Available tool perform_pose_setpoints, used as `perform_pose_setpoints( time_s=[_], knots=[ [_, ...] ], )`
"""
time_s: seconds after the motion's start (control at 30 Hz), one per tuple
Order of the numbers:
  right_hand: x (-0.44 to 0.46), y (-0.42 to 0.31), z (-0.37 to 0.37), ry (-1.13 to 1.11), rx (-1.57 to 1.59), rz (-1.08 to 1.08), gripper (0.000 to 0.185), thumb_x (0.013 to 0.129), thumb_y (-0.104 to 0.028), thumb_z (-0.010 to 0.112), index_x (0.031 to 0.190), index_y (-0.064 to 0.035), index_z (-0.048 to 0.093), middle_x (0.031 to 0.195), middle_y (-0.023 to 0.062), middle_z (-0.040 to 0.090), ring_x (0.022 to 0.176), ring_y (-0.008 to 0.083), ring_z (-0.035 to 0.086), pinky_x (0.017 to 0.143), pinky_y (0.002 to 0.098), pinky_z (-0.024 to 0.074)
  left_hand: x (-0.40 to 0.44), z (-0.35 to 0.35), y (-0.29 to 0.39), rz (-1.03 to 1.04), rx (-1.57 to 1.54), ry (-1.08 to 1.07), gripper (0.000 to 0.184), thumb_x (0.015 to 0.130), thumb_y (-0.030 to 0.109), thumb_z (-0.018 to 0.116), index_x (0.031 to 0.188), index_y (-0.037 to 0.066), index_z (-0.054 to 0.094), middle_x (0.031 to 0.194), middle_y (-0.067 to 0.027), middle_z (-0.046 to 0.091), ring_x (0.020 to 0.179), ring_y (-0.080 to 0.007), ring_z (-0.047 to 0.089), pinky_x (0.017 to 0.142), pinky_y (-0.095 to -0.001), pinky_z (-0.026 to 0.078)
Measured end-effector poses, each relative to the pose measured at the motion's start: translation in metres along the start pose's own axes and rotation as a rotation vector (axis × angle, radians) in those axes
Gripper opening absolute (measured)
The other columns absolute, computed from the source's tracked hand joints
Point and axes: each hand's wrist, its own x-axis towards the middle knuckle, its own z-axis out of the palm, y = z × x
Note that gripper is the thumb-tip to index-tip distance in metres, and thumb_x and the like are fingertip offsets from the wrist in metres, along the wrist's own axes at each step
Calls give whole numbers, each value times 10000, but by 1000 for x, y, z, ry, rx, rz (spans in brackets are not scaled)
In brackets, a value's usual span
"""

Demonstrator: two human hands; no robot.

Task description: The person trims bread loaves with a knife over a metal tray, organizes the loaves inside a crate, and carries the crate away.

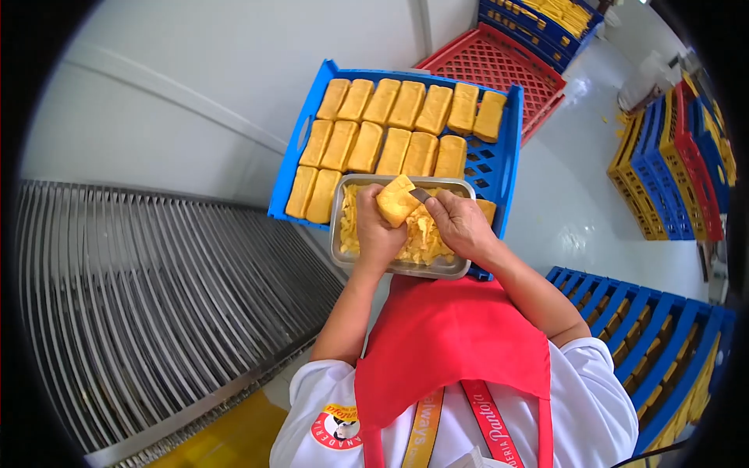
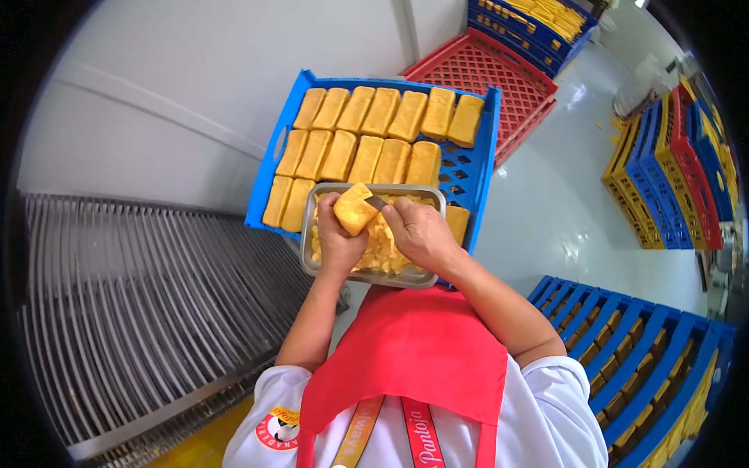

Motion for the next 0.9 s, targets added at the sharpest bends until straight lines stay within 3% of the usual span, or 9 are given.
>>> perform_pose_setpoints(
  time_s=[0.03,0.3,0.5,0.6,0.67,0.7,0.73,0.8,0.9],
  knots=[
    [1,-5,3,-12,24,6,407,1014,-340,478,833,17,552,743,302,597,771,491,590,686,553,443,-1,0,-2,55,-14,46,528,671,-43,708,1136,40,472,1018,-182,523,958,-401,536,826,-444,450],
    [5,-12,24,-139,144,26,489,1020,-395,451,861,33,627,770,300,632,793,485,617,714,532,474,-4,-6,2,140,174,100,567,702,3,749,1176,40,441,1057,-190,494,974,-412,520,844,-454,444],
    [4,-5,32,-249,256,212,615,988,-528,485,878,43,685,675,237,630,693,388,647,688,478,492,-3,-8,2,256,267,85,510,736,76,748,1153,27,459,1044,-212,526,982,-436,520,849,-483,438],
    [4,2,28,-345,487,478,677,970,-587,472,933,50,698,687,227,632,673,359,642,681,454,497,-3,-16,-5,43,236,30,519,729,51,727,1173,31,458,1088,-189,541,988,-403,562,853,-479,472],
    [5,12,23,-204,476,336,668,975,-600,499,713,13,546,600,65,528,491,131,508,433,335,399,1,-27,-12,-601,-321,47,575,689,-7,721,1196,36,454,1141,-150,557,1005,-347,610,862,-465,522],
    [5,20,21,-143,179,178,642,978,-563,508,725,25,552,600,130,563,524,229,576,491,400,437,5,-34,-18,-846,-734,66,559,736,115,737,1240,55,501,1154,-106,613,1028,-293,636,874,-430,542],
    [4,24,20,-144,177,175,642,978,-563,508,725,25,552,600,130,563,524,229,576,491,400,437,6,-41,-23,-844,-735,69,559,736,115,737,1240,55,501,1154,-106,613,1028,-293,636,874,-430,542],
    [-1,26,20,-51,-161,19,571,993,-490,496,789,33,600,659,222,607,637,384,623,599,469,469,7,-51,-29,-1159,-1320,-38,515,823,283,712,1265,69,560,1212,-95,638,1072,-289,641,883,-411,553],
    [-2,16,20,-57,-70,83,496,1004,-436,474,849,7,634,751,268,626,779,473,611,693,520,464,-1,-43,-34,-1167,-1349,34,494,868,377,681,1258,87,595,1215,-82,659,1093,-257,643,902,-411,555]
  ],
)
